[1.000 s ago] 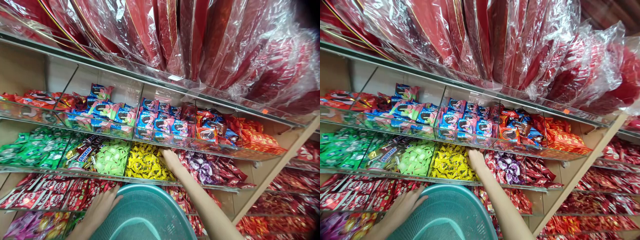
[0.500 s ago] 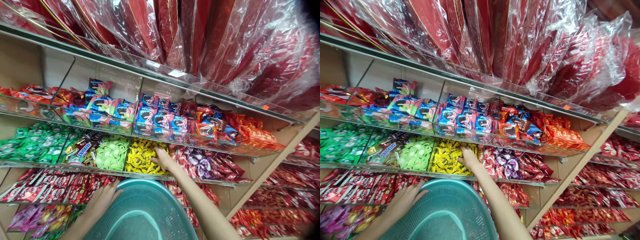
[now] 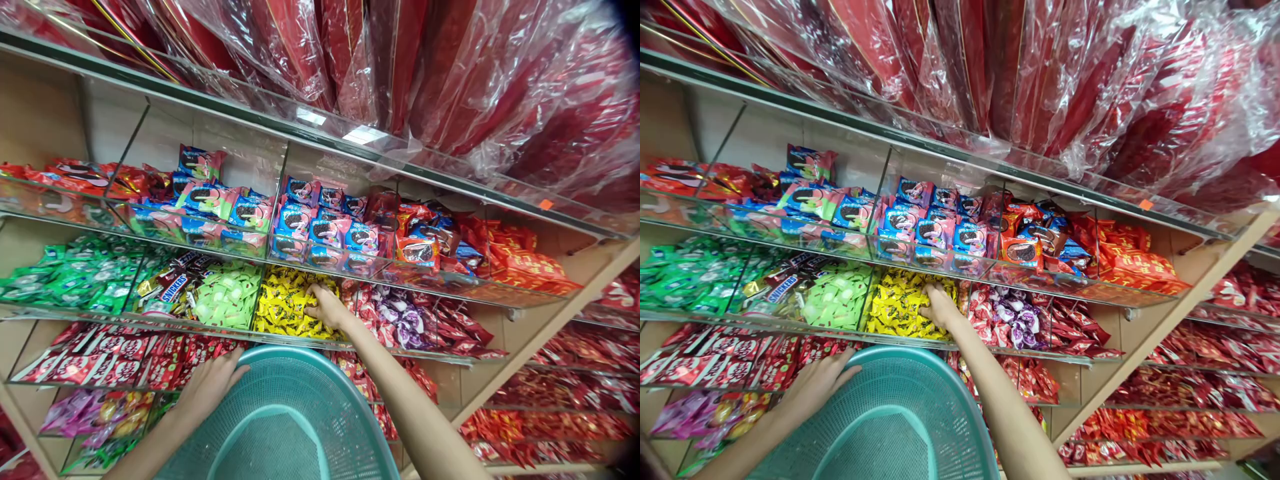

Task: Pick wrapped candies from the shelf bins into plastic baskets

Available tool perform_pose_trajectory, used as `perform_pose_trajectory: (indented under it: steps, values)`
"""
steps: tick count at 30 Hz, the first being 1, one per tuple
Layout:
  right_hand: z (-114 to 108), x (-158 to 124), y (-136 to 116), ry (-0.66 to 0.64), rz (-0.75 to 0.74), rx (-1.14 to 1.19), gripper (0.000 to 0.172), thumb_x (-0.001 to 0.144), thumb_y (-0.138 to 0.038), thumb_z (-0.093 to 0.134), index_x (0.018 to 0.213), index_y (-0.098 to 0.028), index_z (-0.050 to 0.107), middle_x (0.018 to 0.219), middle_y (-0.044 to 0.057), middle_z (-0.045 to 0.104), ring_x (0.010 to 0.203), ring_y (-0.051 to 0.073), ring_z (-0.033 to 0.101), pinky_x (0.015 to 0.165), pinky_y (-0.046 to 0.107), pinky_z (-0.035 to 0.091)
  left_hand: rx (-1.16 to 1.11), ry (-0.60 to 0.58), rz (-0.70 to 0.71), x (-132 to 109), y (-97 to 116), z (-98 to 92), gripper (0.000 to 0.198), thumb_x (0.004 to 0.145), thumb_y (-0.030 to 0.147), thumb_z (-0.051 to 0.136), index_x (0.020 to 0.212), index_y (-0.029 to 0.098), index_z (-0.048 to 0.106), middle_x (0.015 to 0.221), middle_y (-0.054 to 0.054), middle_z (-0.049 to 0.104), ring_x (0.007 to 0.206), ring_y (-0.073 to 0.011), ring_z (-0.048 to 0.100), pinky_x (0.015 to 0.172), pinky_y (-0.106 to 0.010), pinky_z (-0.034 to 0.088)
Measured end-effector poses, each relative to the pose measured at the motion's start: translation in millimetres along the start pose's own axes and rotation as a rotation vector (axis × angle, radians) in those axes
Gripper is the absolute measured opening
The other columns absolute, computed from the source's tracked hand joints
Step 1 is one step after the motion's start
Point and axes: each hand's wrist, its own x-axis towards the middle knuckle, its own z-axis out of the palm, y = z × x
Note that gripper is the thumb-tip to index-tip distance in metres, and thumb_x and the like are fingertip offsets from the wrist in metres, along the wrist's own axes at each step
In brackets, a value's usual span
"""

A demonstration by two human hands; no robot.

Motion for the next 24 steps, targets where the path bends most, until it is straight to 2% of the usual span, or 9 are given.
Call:
perform_pose_trajectory:
  steps: [4, 8, 10, 12, 15, 17, 21, 24]
  values:
    - [-3.2, 1.7, 2.4, 0.067, -0.009, 0.073, 0.034, 0.072, -0.027, 0.055, 0.104, -0.018, 0.05, 0.1, 0.007, 0.056, 0.092, 0.019, 0.052, 0.079, 0.029, 0.039, 0.007, 0.003, -0.004, -0.1, -0.5, 1.8, 0.039, 0.088, 0.04, 0.029, 0.114, 0.019, 0.048, 0.086, -0.011, 0.068, 0.08, -0.0274, 0.064, 0.065, -0.035, 0.047]
    - [-12.8, 6.5, 2.8, 0.212, 0.015, 0.198, 0.03, 0.07, -0.021, 0.056, 0.1, -0.018, 0.053, 0.097, 0.005, 0.059, 0.092, 0.018, 0.052, 0.083, 0.029, 0.038, 0.019, 0.023, 0.009, 1.2, -3.2, 6.4, 0.039, 0.088, 0.04, 0.029, 0.114, 0.02, 0.049, 0.088, -0.011, 0.067, 0.081, -0.0268, 0.064, 0.065, -0.034, 0.047]
    - [-17.1, 7.3, 0.6, 0.276, 0.01, 0.324, 0.024, 0.069, -0.023, 0.057, 0.093, -0.018, 0.055, 0.088, 0.002, 0.06, 0.087, 0.017, 0.053, 0.082, 0.029, 0.038, 0.022, 0.022, 0.016, 2.5, -4.7, 8.4, 0.039, 0.088, 0.041, 0.028, 0.115, 0.02, 0.048, 0.089, -0.011, 0.067, 0.082, -0.0268, 0.064, 0.066, -0.035, 0.047]
    - [-19.5, 5.3, -3.1, 0.289, 0.036, 0.513, 0.017, 0.069, -0.027, 0.058, 0.083, -0.017, 0.057, 0.072, -0.001, 0.058, 0.075, 0.015, 0.052, 0.075, 0.028, 0.04, 0.028, 0.021, 0.02, 3.2, -5.4, 8.7, 0.039, 0.088, 0.041, 0.028, 0.115, 0.021, 0.048, 0.09, -0.011, 0.067, 0.083, -0.0266, 0.064, 0.067, -0.035, 0.047]
    - [-20.5, -3.6, -10.4, 0.19, 0.161, 0.86, 0.019, 0.067, -0.033, 0.061, 0.067, -0.016, 0.053, 0.052, -0.006, 0.043, 0.051, 0.008, 0.04, 0.052, 0.022, 0.036, 0.04, 0.021, 0.016, 2.4, -4.5, 5.7, 0.039, 0.088, 0.042, 0.028, 0.114, 0.02, 0.048, 0.088, -0.01, 0.067, 0.082, -0.0263, 0.064, 0.066, -0.034, 0.047]
    - [-21.9, -12.9, -15.8, 0.109, 0.237, 1.063, 0.023, 0.063, -0.034, 0.066, 0.069, -0.016, 0.052, 0.052, -0.008, 0.038, 0.045, 0.005, 0.032, 0.044, 0.019, 0.027, 0.043, 0.021, 0.022, 1.5, -3.1, 2.5, 0.04, 0.088, 0.043, 0.028, 0.113, 0.02, 0.048, 0.085, -0.01, 0.067, 0.08, -0.0263, 0.064, 0.066, -0.034, 0.047]
    - [-32.0, -40.8, -27.5, -0.024, 0.292, 1.251, 0.042, 0.057, -0.03, 0.072, 0.094, -0.021, 0.055, 0.064, -0.008, 0.047, 0.046, 0.002, 0.033, 0.042, 0.016, 0.023, 0.026, 0.007, 0.032, 1.4, -0.4, -2.4, 0.041, 0.088, 0.046, 0.027, 0.114, 0.021, 0.046, 0.088, -0.01, 0.066, 0.083, -0.0252, 0.063, 0.067, -0.033, 0.046]
    - [-41.5, -71.4, -39.2, -0.15, 0.252, 1.279, 0.043, 0.06, -0.031, 0.071, 0.099, -0.023, 0.055, 0.063, -0.007, 0.047, 0.046, 0.002, 0.031, 0.04, 0.016, 0.022, 0.035, -0.033, 0.021, 1.6, 0.4, -3.2, 0.043, 0.087, 0.048, 0.025, 0.114, 0.021, 0.046, 0.087, -0.01, 0.066, 0.082, -0.0239, 0.063, 0.068, -0.031, 0.045]
